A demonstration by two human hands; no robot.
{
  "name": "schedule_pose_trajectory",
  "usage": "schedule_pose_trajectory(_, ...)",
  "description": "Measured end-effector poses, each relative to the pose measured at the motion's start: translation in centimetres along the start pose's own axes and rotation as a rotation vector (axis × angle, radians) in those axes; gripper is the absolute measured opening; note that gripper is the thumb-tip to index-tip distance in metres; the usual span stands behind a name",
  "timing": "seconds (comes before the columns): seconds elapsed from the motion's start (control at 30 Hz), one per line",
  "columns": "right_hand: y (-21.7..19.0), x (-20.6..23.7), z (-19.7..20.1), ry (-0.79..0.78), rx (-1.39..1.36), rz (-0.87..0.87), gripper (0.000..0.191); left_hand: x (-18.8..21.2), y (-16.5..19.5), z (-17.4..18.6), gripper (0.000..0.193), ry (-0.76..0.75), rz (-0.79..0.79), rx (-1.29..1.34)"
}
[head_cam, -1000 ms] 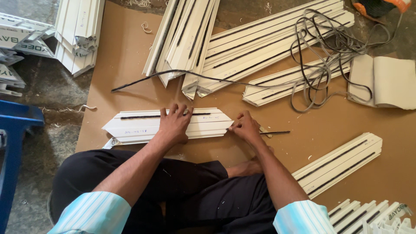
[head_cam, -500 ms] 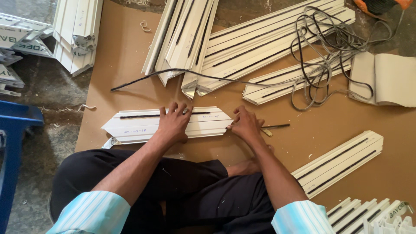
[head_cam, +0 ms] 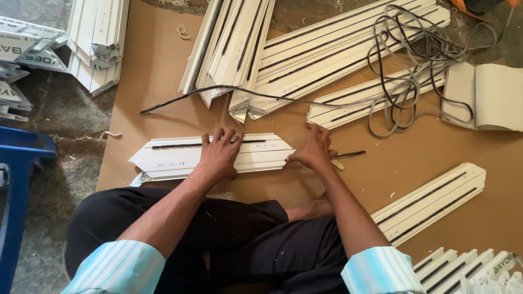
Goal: The person sits on the floor and assembles fluorescent light fixtures by inserting black rubber strips into the grooves of white plastic housings. They use a utility knife to trim the strips to length and place the completed units aside.
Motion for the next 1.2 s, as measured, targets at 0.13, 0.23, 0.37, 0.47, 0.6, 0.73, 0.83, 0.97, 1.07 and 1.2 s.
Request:
schedule_pose_trajectory(0.13,0.0,-0.3,-0.4,-0.041,-0.068,0.014,0.137,-0.1,0.0,-0.2,0.112,-0.006,0.001,-0.009)
schedule_pose_trajectory(0.23,-0.3,-0.2,-0.4,-0.043,-0.053,0.035,0.141,-0.1,0.0,-0.2,0.114,-0.011,0.005,0.002)
schedule_pose_trajectory(0.37,-2.0,0.5,-0.1,0.033,0.043,0.122,0.143,-0.3,0.1,-0.2,0.112,-0.021,0.007,-0.011)
schedule_pose_trajectory(0.47,-4.3,1.5,-1.1,0.040,0.080,0.223,0.144,-0.3,0.2,-0.3,0.114,-0.032,0.007,-0.023)
schedule_pose_trajectory(0.6,-6.9,2.6,-3.1,0.064,0.092,0.293,0.144,-0.1,0.1,-0.3,0.119,-0.031,0.003,-0.025)
schedule_pose_trajectory(0.73,-9.5,4.0,-5.9,0.075,0.053,0.376,0.144,0.1,-0.2,0.1,0.120,0.007,-0.009,0.023)
schedule_pose_trajectory(0.83,-11.2,5.4,-8.6,0.039,0.057,0.401,0.136,-0.1,-0.9,-0.4,0.127,-0.080,0.007,0.126)
schedule_pose_trajectory(0.97,-12.1,6.0,-10.2,-0.021,0.066,0.360,0.132,0.0,-2.0,-0.8,0.127,-0.170,0.026,0.221)
schedule_pose_trajectory(1.07,-11.6,4.7,-8.1,-0.008,-0.093,0.290,0.117,0.1,-3.1,-0.4,0.106,-0.118,0.083,0.310)
schedule_pose_trajectory(1.2,-9.6,3.0,-3.4,0.045,-0.134,0.210,0.111,0.0,-2.7,0.7,0.095,0.022,0.099,0.291)
Point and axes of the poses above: each hand's wrist, its own x-axis away from the middle knuckle, its own z-axis out of the back of the hand, y = z × x, the point moved 9 cm from there along -x, towards the middle knuckle, and after that the axes turned 14 degrees about -x, right-handed, at the moved point
